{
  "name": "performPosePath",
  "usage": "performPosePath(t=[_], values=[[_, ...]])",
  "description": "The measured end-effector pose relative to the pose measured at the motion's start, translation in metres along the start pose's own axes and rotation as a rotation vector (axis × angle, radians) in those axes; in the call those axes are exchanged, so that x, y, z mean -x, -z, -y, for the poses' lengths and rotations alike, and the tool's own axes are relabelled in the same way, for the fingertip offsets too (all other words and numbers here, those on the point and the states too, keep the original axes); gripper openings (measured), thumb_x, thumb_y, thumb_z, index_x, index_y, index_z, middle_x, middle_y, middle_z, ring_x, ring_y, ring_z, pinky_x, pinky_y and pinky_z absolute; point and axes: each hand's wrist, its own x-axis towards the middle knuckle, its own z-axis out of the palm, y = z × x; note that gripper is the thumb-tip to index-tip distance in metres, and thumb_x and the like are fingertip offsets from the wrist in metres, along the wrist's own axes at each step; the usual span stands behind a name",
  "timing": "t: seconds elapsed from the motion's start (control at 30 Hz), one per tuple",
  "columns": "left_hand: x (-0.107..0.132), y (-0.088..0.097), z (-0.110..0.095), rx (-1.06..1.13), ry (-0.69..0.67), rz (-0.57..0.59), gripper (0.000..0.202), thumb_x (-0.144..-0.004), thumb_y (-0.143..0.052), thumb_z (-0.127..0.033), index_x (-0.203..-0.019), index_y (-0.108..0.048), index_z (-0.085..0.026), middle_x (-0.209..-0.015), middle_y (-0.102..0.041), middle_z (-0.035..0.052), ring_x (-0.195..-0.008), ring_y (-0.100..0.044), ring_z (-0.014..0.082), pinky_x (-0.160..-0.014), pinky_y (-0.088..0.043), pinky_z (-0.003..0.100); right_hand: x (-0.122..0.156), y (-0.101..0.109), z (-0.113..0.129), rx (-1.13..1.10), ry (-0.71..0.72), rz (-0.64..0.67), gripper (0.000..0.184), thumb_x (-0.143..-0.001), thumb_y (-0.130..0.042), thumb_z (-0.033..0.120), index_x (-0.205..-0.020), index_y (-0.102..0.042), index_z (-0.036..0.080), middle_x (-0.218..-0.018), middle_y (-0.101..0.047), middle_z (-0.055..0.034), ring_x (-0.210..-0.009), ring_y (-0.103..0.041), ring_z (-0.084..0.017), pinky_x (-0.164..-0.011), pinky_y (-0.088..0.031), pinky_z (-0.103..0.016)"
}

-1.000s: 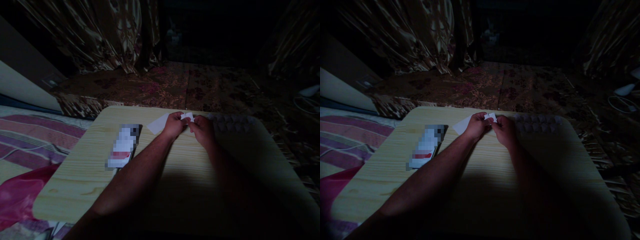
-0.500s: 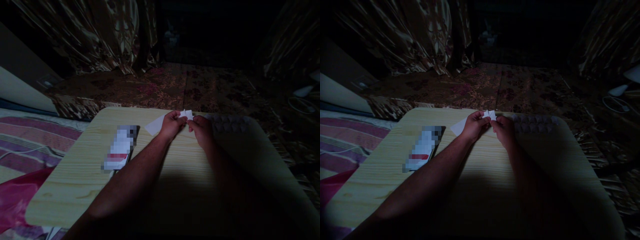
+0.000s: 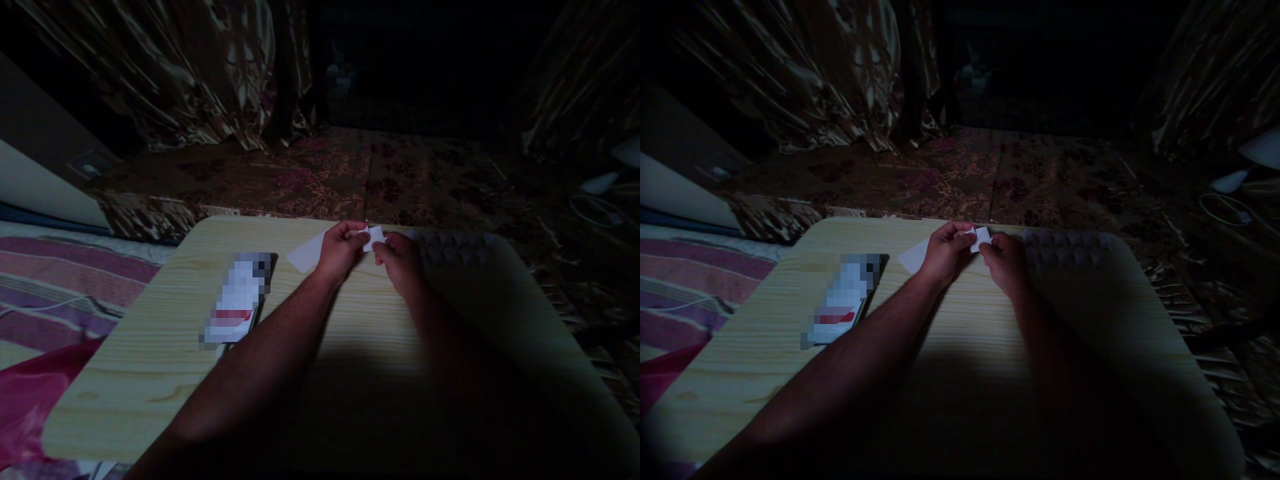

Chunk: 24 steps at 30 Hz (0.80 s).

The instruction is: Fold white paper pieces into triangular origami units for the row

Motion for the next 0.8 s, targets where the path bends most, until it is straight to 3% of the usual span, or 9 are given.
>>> performPosePath(t=[0.2, 0.4, 0.8], values=[[-0.0002, -0.0012, -0.0015, -0.018, 0.010, -0.011, 0.029, -0.062, -0.083, -0.032, -0.078, -0.067, -0.015, -0.063, -0.064, -0.0010, -0.053, -0.052, 0.0089, -0.053, -0.039, 0.023, 0.0009, -0.0009, 0.0041, 0.018, -0.021, -0.016, 0.013, -0.075, -0.063, 0.030, -0.066, -0.060, 0.021, -0.053, -0.058, 0.0046, -0.051, -0.048, -0.012, -0.053, -0.034, -0.026], [0.0009, -0.0014, -0.0017, -0.059, 0.017, -0.001, 0.031, -0.063, -0.084, -0.037, -0.073, -0.065, -0.015, -0.059, -0.061, -0.0016, -0.051, -0.050, 0.0081, -0.052, -0.037, 0.022, 0.0012, -0.0023, 0.0027, 0.053, -0.005, -0.014, 0.018, -0.079, -0.063, 0.037, -0.071, -0.062, 0.020, -0.057, -0.061, 0.0032, -0.054, -0.053, -0.013, -0.055, -0.038, -0.026], [0.0016, -0.0001, -0.0006, -0.100, 0.018, 0.070, 0.033, -0.062, -0.086, -0.039, -0.071, -0.064, -0.016, -0.056, -0.057, -0.0030, -0.048, -0.046, 0.0073, -0.048, -0.030, 0.022, -0.0009, 0.0011, 0.0019, 0.002, -0.019, -0.060, 0.016, -0.079, -0.062, 0.035, -0.073, -0.063, 0.020, -0.053, -0.059, 0.0041, -0.051, -0.051, -0.012, -0.053, -0.037, -0.026]])
